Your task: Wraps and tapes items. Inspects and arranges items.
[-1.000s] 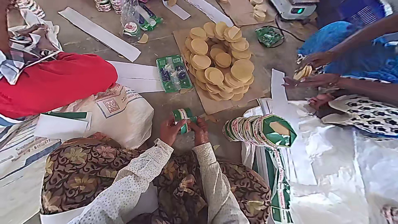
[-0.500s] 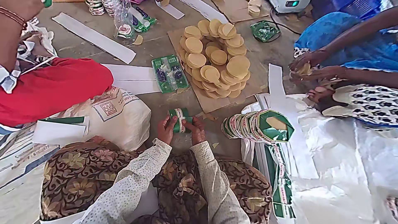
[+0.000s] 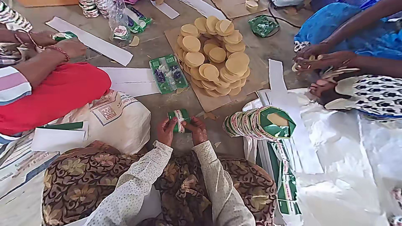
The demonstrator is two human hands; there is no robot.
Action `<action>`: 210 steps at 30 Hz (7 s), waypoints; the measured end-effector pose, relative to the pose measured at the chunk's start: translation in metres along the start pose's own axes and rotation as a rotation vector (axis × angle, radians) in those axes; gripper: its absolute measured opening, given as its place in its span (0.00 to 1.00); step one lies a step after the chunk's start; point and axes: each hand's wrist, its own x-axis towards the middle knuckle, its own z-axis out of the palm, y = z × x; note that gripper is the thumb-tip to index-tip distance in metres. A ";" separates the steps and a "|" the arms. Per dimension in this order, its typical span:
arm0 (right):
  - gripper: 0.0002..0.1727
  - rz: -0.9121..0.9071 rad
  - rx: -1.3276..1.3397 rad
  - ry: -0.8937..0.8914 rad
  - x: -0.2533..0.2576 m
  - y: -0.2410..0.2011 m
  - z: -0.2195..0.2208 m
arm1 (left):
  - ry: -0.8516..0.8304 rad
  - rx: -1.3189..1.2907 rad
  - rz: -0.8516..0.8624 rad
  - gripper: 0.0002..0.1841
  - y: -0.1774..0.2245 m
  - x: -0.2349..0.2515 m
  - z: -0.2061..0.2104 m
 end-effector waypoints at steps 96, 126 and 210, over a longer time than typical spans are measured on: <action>0.04 -0.039 -0.169 -0.164 0.009 0.008 0.013 | 0.264 -0.077 0.182 0.06 -0.029 -0.017 0.002; 0.05 0.003 -0.132 -0.088 0.007 0.009 0.018 | 0.219 -0.148 0.204 0.06 -0.034 -0.010 -0.005; 0.13 -0.140 -0.557 -0.169 -0.001 0.013 0.010 | -0.028 0.781 0.258 0.19 -0.003 0.014 -0.037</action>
